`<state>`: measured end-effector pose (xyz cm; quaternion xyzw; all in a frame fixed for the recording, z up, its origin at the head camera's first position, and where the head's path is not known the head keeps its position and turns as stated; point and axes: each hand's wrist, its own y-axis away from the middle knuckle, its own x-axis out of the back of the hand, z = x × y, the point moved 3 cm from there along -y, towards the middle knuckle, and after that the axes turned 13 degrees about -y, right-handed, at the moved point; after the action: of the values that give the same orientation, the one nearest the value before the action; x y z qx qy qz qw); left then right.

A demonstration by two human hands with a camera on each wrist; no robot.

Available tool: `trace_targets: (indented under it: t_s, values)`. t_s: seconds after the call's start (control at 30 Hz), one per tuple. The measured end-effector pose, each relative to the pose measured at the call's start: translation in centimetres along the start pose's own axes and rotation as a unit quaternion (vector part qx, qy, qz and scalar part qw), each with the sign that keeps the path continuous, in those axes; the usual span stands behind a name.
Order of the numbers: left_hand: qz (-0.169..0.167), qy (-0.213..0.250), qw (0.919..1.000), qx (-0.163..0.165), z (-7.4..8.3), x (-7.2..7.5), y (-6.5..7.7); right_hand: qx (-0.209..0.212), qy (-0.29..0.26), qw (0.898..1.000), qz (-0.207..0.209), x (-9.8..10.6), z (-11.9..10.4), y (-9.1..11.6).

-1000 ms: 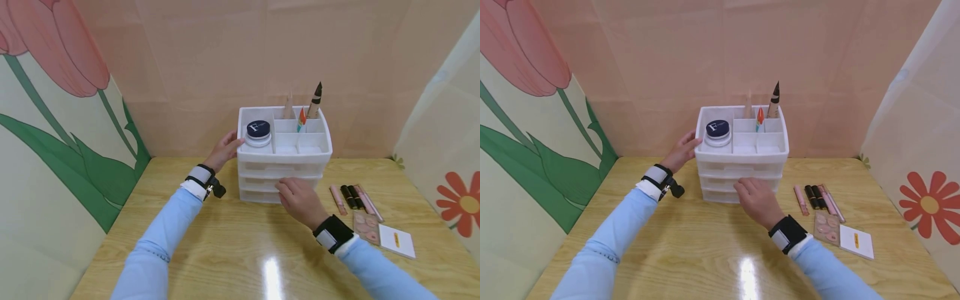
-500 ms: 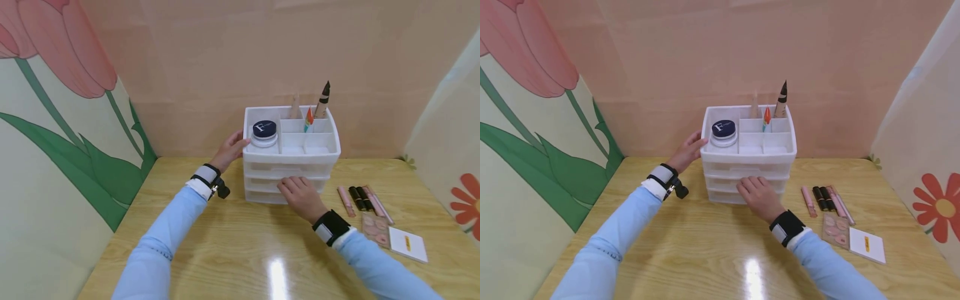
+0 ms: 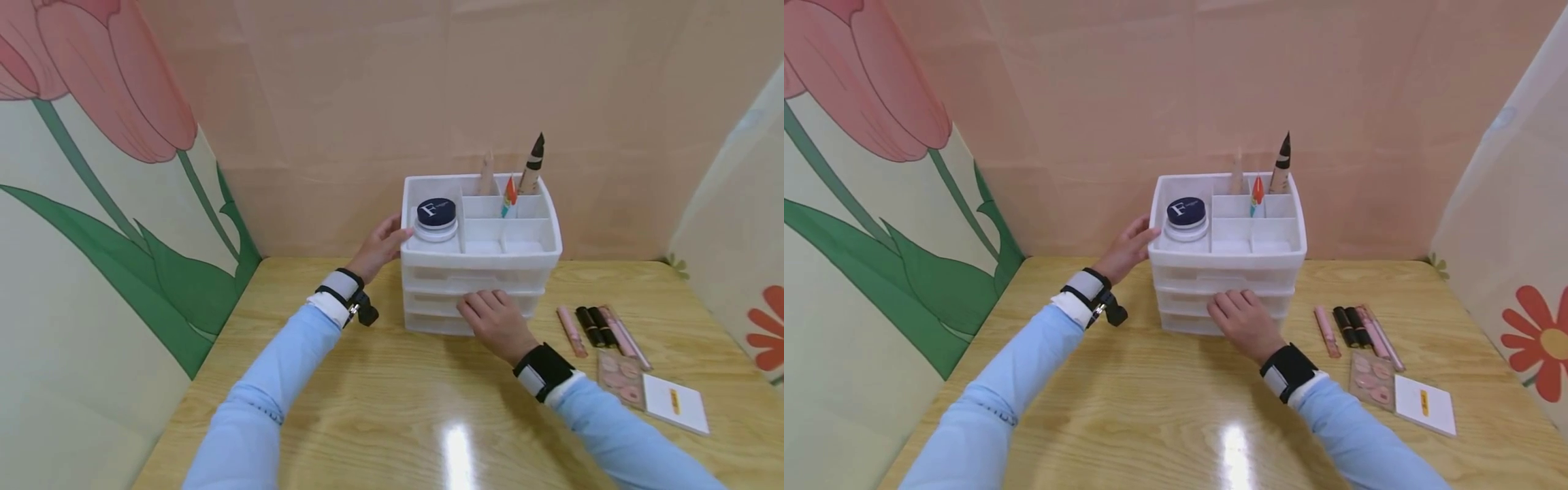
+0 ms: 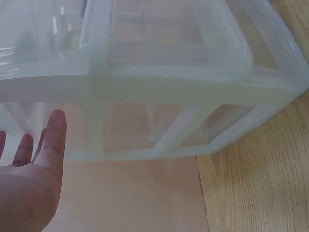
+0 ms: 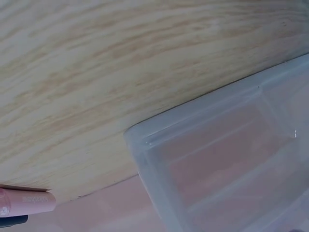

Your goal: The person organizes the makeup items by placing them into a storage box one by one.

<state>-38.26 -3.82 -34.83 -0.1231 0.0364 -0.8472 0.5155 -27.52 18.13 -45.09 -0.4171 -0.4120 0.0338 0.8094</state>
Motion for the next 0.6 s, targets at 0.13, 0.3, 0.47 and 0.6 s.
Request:
trace_targets:
  t_s: [0.13, 0.3, 0.47, 0.6]
  values:
    - [-0.004, 0.002, 1.0, 0.002, -0.1, -0.1, -0.1, 0.007, 0.001, 1.0, 0.005, 0.4, -0.4, 0.5]
    - [-0.016, 0.0, 0.9999, 0.003, -0.2, -0.1, -0.1, 0.016, -0.019, 1.0, 0.018, 1.0, -1.2, 0.9]
    - [-0.021, 0.005, 0.9998, 0.001, -0.1, 0.1, -0.1, 0.036, -0.026, 0.999, 0.025, 1.8, -2.1, 1.1]
    - [-0.023, 0.003, 0.9997, 0.0, 0.1, 0.2, -0.1, 0.046, -0.03, 0.998, 0.023, 2.6, -2.9, 1.2]
